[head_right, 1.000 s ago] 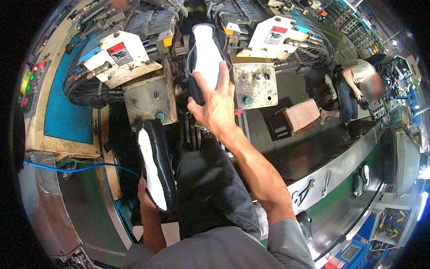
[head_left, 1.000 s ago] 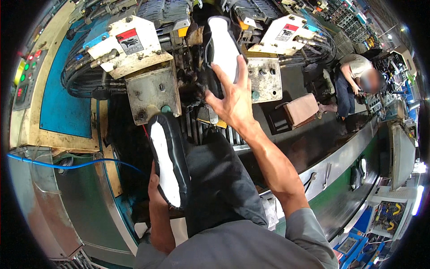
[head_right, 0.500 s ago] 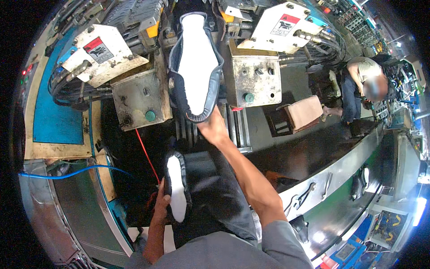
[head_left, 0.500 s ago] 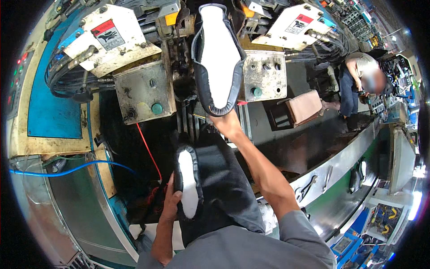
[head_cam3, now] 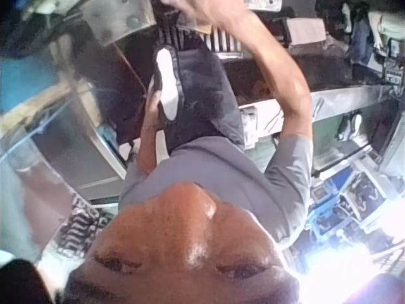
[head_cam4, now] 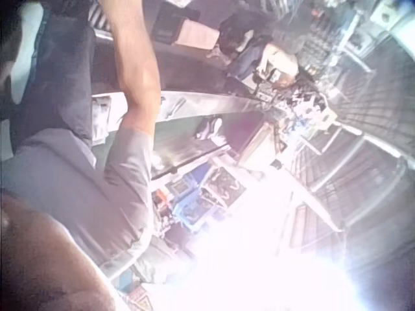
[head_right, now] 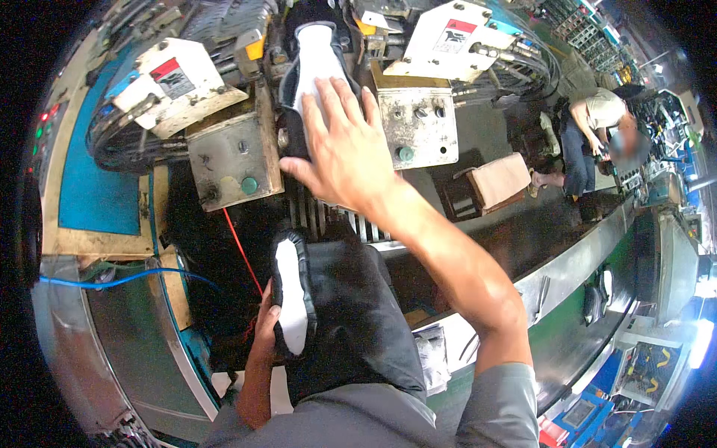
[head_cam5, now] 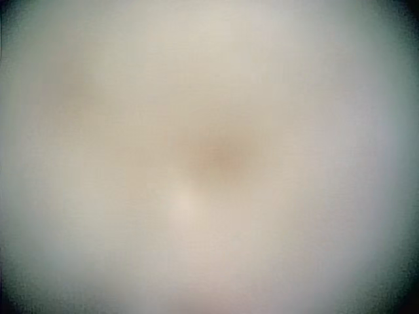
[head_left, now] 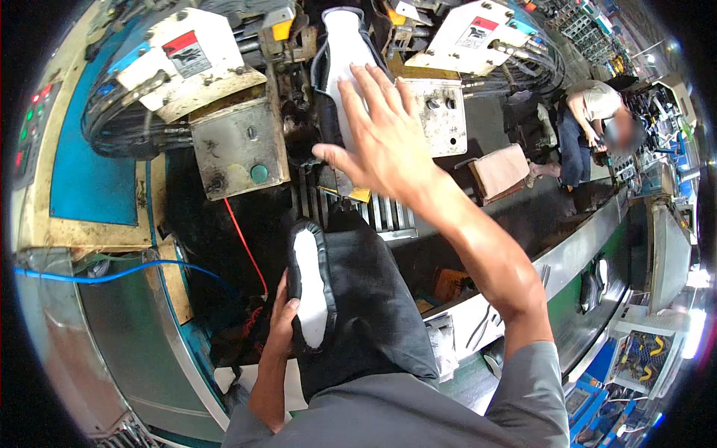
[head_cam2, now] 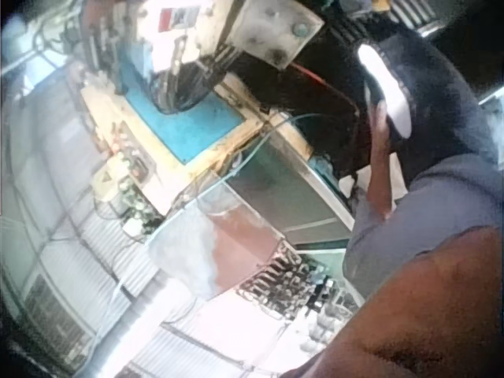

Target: The recorder uses a lasting machine and hand tools to shape and attach the upper part of the shoe to the sole assembly.

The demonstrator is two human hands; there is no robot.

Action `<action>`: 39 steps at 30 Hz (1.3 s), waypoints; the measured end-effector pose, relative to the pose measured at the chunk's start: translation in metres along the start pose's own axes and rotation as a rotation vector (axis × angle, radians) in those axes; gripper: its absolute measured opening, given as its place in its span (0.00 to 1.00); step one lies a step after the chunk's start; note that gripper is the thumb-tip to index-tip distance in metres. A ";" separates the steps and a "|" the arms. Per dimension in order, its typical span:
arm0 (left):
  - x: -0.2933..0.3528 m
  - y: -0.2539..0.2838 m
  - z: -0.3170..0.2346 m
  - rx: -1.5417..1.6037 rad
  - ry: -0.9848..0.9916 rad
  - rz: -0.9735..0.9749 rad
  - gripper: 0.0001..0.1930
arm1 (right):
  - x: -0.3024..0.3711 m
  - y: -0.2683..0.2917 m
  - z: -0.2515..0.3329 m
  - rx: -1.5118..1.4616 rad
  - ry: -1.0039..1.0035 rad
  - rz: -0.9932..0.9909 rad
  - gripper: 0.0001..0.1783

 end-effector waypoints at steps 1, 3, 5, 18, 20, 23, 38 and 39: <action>-0.002 -0.004 -0.006 -0.030 -0.051 0.043 0.45 | -0.006 -0.006 -0.005 0.014 -0.034 0.017 0.50; 0.008 -0.014 -0.003 0.037 -0.094 0.076 0.46 | -0.006 -0.009 -0.002 0.057 -0.064 0.079 0.46; 0.016 -0.016 0.002 0.061 -0.126 0.071 0.46 | -0.006 -0.004 0.004 0.024 -0.091 0.107 0.44; -0.006 -0.062 0.013 0.286 0.030 0.251 0.50 | -0.047 -0.012 -0.012 0.076 -0.093 0.061 0.40; -0.021 -0.063 0.020 0.237 0.050 0.253 0.52 | -0.072 -0.020 -0.025 0.082 -0.082 0.070 0.40; -0.031 -0.064 0.022 0.210 0.140 0.211 0.53 | -0.102 -0.013 -0.037 0.070 -0.117 0.084 0.39; -0.078 -0.088 0.023 0.221 0.184 0.349 0.50 | -0.155 0.012 -0.048 -0.017 -0.194 0.116 0.41; -0.076 -0.090 0.021 0.214 0.184 0.356 0.50 | -0.158 0.013 -0.047 0.053 -0.192 0.155 0.41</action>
Point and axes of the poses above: each hand's wrist, its own x-axis away from the middle knuckle, its own y-axis out of the back of the hand, z = x × y, the point moved 10 cm from there along -x, towards the middle knuckle, and after that the axes turned 10 degrees about z, right-handed, at the moved point
